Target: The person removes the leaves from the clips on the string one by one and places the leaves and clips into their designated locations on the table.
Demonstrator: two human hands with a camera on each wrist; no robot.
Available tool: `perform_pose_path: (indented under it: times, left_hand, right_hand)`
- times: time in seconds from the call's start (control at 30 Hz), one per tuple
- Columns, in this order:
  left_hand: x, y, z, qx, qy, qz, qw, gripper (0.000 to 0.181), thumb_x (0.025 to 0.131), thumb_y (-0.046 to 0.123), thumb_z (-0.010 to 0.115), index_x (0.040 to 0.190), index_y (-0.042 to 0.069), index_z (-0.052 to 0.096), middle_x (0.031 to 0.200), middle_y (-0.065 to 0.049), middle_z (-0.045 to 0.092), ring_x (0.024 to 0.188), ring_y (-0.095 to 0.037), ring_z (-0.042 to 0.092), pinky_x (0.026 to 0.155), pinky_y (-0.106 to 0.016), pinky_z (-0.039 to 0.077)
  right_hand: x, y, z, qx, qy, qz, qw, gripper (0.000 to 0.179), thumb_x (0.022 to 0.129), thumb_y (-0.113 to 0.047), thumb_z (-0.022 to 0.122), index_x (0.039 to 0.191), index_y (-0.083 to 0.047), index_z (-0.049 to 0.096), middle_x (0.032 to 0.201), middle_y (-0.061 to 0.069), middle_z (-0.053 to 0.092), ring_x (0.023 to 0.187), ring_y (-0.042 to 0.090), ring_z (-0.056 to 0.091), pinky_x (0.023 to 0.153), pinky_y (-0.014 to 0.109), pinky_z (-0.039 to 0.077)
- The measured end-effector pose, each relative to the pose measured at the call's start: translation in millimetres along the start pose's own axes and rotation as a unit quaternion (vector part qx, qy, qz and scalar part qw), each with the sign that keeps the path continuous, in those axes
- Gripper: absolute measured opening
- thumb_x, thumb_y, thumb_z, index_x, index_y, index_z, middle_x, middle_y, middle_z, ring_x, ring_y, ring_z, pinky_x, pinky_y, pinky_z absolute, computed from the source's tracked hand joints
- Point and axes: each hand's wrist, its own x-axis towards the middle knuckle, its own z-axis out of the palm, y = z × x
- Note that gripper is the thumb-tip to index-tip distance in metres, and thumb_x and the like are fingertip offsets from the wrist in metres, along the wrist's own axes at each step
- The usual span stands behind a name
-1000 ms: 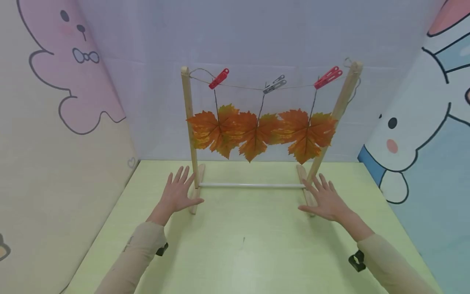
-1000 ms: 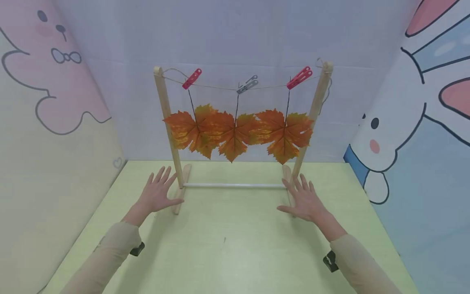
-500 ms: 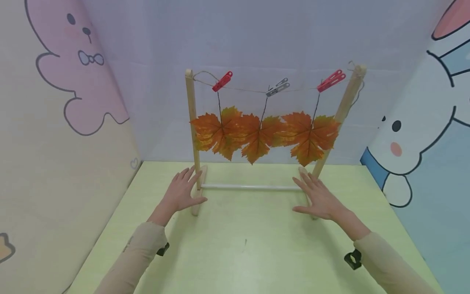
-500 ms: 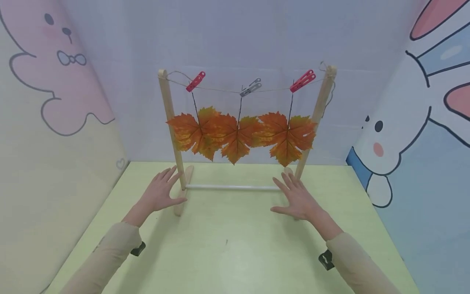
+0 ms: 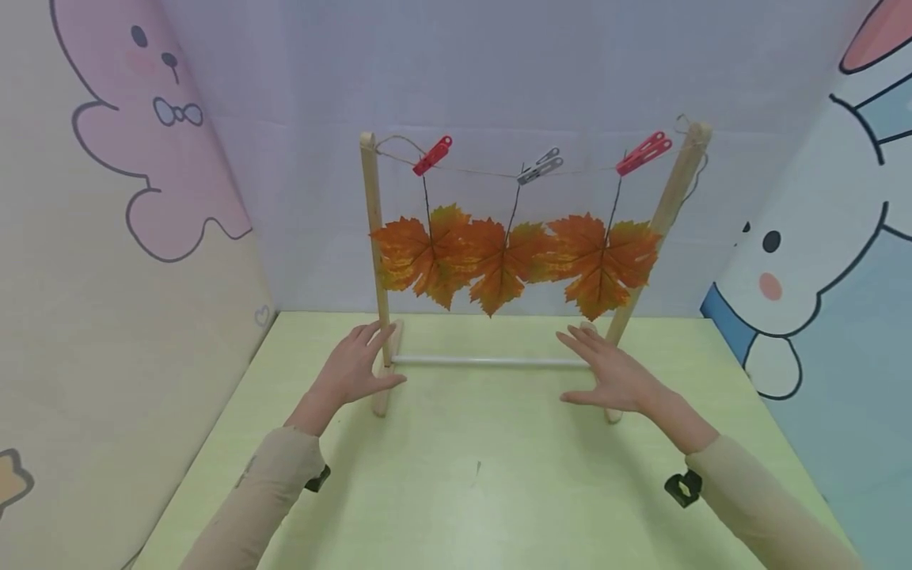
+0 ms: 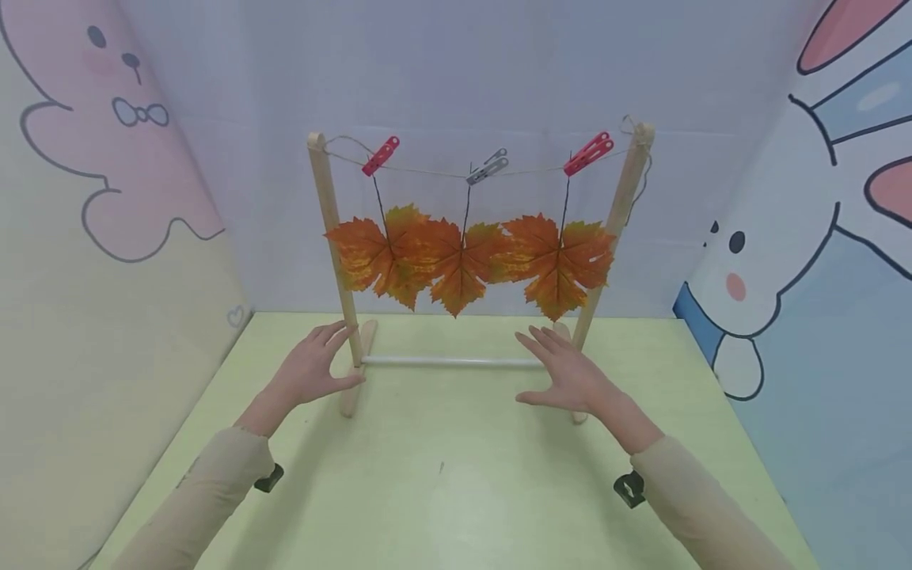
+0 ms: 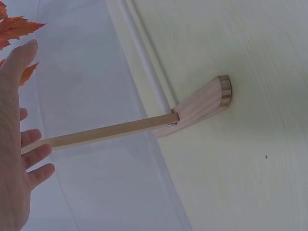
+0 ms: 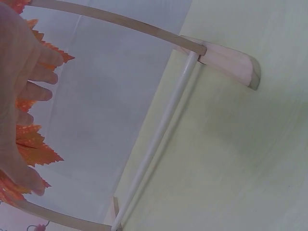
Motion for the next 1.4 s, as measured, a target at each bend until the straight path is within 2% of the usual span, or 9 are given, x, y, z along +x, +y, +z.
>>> perform_pose_path:
  times: [0.27, 0.47, 0.7, 0.93, 1.1, 1.4]
  left_hand:
    - [3.9, 7.1, -8.6, -0.011, 0.025, 0.016, 0.9995, 0.083, 0.072, 0.051, 0.068, 0.135, 0.005, 0.039, 0.13, -0.016, 0.046, 0.116, -0.034, 0.043, 0.091, -0.047, 0.041]
    - [6.5, 10.5, -13.0, -0.007, 0.033, 0.025, 0.9991, 0.084, 0.071, 0.051, 0.07, 0.134, 0.005, 0.04, 0.128, -0.015, 0.048, 0.115, -0.032, 0.045, 0.09, -0.046, 0.042]
    - [12.8, 9.3, -19.8, 0.011, 0.07, 0.058, 0.9958, 0.083, 0.069, 0.047, 0.073, 0.132, 0.003, 0.042, 0.123, -0.015, 0.052, 0.11, -0.033, 0.048, 0.088, -0.045, 0.044]
    - [21.2, 11.8, -31.4, 0.005, 0.082, 0.06, 0.9948, 0.082, 0.07, 0.048, 0.072, 0.132, 0.003, 0.042, 0.123, -0.015, 0.052, 0.11, -0.033, 0.048, 0.086, -0.046, 0.045]
    - [25.8, 15.9, -33.3, -0.01, 0.093, 0.067, 0.9934, 0.081, 0.07, 0.049, 0.071, 0.132, 0.004, 0.043, 0.122, -0.016, 0.052, 0.109, -0.033, 0.048, 0.084, -0.046, 0.046]
    - [35.8, 24.2, -46.6, -0.037, 0.105, 0.066, 0.9916, 0.073, 0.074, 0.041, 0.071, 0.132, 0.005, 0.043, 0.122, -0.014, 0.053, 0.11, -0.032, 0.049, 0.08, -0.046, 0.048]
  right_hand:
    - [8.4, -7.7, -15.0, 0.012, -0.004, 0.005, 0.9999, 0.089, 0.071, -0.051, 0.07, 0.141, -0.009, 0.032, 0.142, 0.018, 0.032, 0.128, 0.037, 0.03, 0.092, 0.055, 0.038]
    - [12.0, -14.3, -22.9, 0.01, -0.011, -0.001, 0.9999, 0.085, 0.073, -0.045, 0.072, 0.14, -0.008, 0.034, 0.14, 0.016, 0.036, 0.126, 0.034, 0.034, 0.094, 0.053, 0.037]
    - [19.3, -22.6, -33.3, 0.009, -0.006, -0.024, 0.9997, 0.081, 0.074, -0.042, 0.072, 0.138, -0.007, 0.037, 0.138, 0.017, 0.039, 0.123, 0.037, 0.038, 0.094, 0.056, 0.036]
    - [25.5, -27.3, -44.6, -0.006, -0.005, -0.026, 0.9996, 0.078, 0.074, -0.042, 0.072, 0.136, -0.007, 0.04, 0.135, 0.016, 0.043, 0.121, 0.035, 0.041, 0.092, 0.053, 0.039]
    - [26.4, -31.6, -53.0, -0.006, -0.004, -0.031, 0.9995, 0.078, 0.073, -0.041, 0.073, 0.135, -0.008, 0.041, 0.132, 0.015, 0.046, 0.119, 0.034, 0.043, 0.092, 0.052, 0.039]
    - [33.0, -39.2, -61.8, -0.012, 0.014, -0.055, 0.9983, 0.077, 0.07, -0.037, 0.076, 0.134, -0.008, 0.043, 0.13, 0.014, 0.049, 0.118, 0.034, 0.045, 0.09, 0.052, 0.041]
